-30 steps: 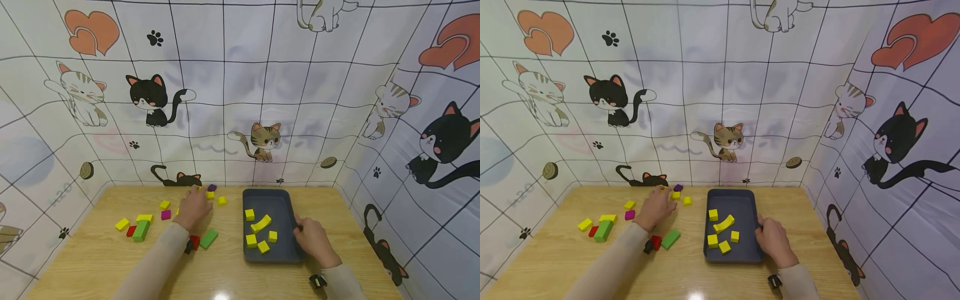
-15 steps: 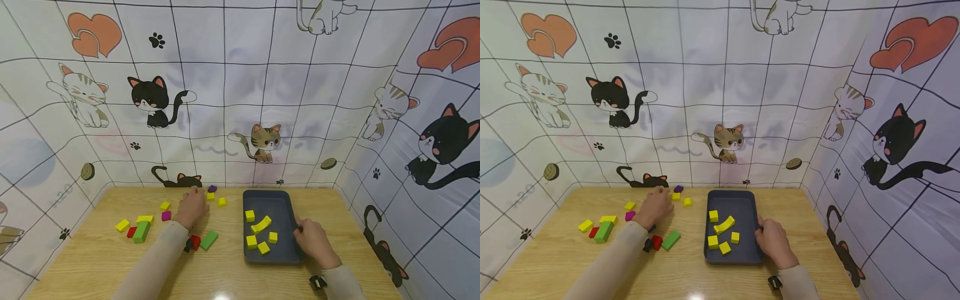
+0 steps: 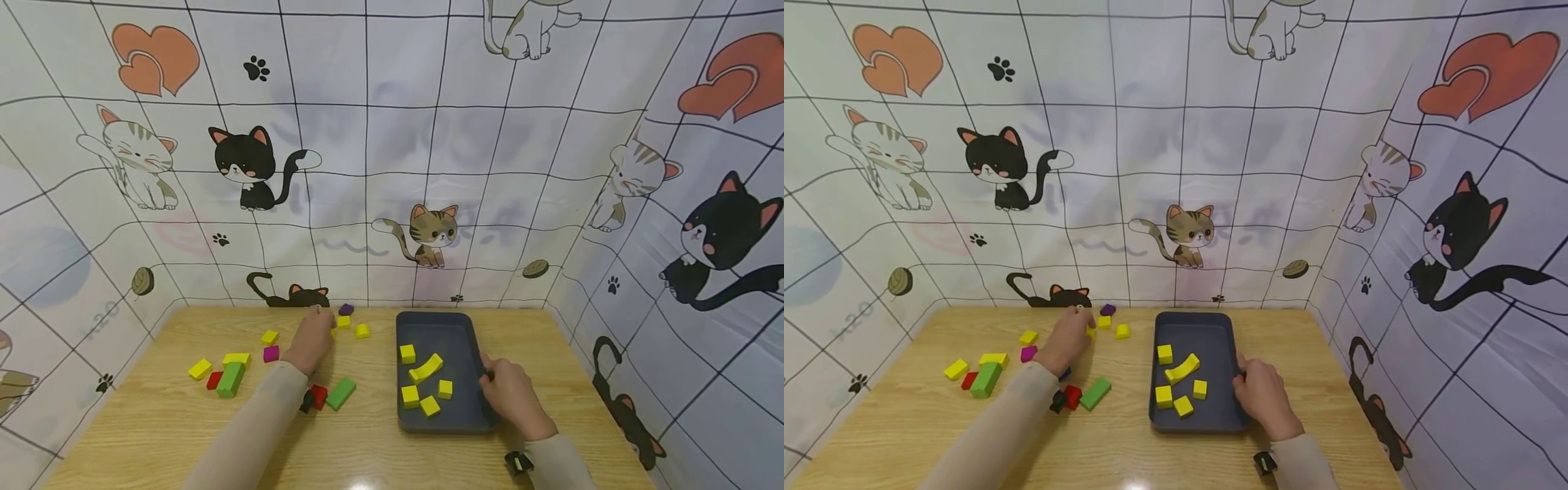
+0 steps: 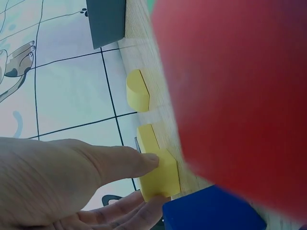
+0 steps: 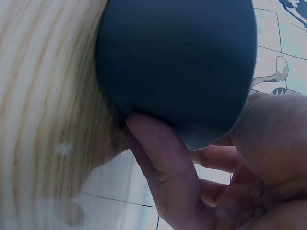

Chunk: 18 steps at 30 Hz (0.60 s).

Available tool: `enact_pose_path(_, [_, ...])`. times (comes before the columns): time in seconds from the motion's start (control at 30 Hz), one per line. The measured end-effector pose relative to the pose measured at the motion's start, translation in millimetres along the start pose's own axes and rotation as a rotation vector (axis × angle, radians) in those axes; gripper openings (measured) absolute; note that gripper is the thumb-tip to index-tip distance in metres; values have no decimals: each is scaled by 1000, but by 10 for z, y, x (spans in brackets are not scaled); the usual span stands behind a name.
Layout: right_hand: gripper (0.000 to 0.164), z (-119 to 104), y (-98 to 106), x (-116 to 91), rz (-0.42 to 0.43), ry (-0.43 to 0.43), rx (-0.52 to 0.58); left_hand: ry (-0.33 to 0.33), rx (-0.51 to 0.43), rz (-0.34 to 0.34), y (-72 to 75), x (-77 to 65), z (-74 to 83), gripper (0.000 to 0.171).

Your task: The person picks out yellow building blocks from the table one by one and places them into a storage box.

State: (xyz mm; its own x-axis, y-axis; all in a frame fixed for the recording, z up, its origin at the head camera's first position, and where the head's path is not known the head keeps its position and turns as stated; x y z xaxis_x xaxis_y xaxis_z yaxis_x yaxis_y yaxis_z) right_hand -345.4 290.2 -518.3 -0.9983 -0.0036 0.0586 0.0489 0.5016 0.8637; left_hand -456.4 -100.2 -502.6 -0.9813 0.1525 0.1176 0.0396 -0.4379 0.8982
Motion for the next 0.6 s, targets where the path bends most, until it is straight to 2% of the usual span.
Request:
enact_pose_path(0.23, [56, -26, 24, -16, 3, 21, -1, -9, 0, -6, -40, 6, -4, 22])
enact_pose_path(0.6, [56, -17, -2, 8, 4, 30, -12, -69, -31, 50, 53, -16, 128, 25])
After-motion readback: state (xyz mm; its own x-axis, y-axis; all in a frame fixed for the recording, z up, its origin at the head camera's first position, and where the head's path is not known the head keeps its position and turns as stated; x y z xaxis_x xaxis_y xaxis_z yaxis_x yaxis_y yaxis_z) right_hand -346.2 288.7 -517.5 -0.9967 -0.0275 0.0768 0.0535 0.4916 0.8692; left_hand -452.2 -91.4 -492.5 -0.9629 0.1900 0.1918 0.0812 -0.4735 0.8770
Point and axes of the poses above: each hand's wrist, its own x-axis towards the middle knuckle, its own y-axis out of the back of the hand, z = x × y, the point moved 10 cm from there along x, towards the middle knuckle, and after that the axes turned 3 degrees about -x, right-handed, at the moved point
